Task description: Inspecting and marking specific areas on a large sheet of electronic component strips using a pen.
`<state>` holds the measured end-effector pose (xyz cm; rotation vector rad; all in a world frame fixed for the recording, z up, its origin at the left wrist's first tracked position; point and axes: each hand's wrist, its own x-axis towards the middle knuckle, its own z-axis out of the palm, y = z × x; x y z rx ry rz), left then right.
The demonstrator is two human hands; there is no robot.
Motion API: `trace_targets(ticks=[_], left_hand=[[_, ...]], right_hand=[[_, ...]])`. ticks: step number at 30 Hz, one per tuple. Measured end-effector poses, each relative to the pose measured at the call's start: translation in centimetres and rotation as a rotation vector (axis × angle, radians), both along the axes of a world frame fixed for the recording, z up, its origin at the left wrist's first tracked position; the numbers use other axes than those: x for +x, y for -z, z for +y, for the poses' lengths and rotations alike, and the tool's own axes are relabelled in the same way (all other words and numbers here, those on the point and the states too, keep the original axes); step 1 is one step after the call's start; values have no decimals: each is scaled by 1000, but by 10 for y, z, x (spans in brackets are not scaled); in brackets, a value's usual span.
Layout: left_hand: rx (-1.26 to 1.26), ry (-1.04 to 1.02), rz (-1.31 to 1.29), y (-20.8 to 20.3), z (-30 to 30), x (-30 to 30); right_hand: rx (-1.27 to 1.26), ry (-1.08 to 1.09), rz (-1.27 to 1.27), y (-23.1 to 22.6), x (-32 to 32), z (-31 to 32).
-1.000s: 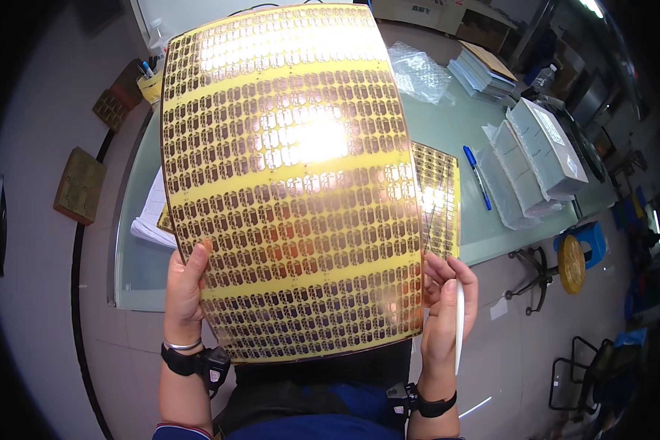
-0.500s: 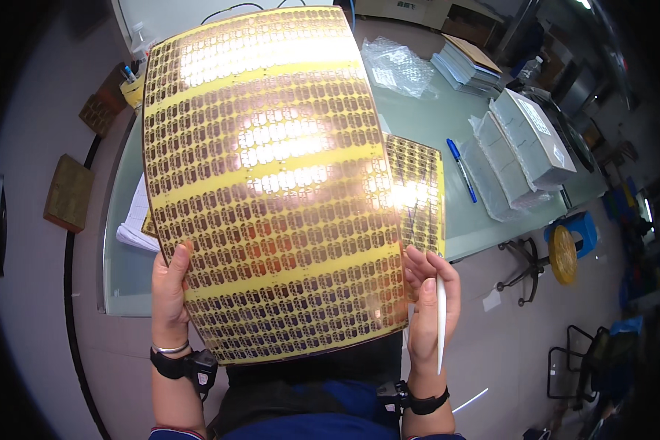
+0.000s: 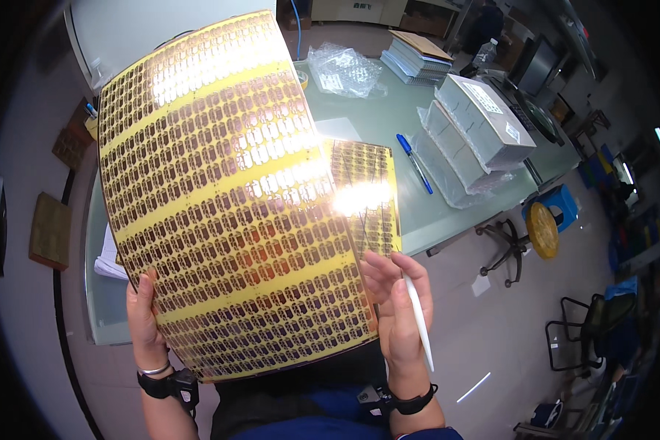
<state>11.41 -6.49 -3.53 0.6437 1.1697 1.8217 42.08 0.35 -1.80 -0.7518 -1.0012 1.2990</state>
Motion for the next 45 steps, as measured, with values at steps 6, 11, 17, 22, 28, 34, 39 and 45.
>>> trace_targets(ticks=[6, 11, 17, 22, 28, 34, 39, 45], left_hand=[[13, 38, 88, 3, -3, -1], [5, -130, 193, 1, 0, 11], [10, -36, 310, 6, -6, 4], [-47, -31, 350, 0, -11, 5], [-1, 1, 414, 5, -12, 3], [7, 97, 590, 8, -11, 6], [20, 100, 620, 11, -13, 4], [53, 68, 637, 13, -12, 4]], right_hand=[[-19, 18, -14, 6, 4, 3], [-47, 31, -28, 7, -1, 3], [-69, 60, -9, 6, -2, 2], [-81, 80, -38, 12, 2, 3], [-137, 102, -38, 9, -4, 4], [-112, 133, -6, 13, -7, 2], [-101, 105, 15, 12, -7, 1], [-90, 139, 38, 19, -7, 4]])
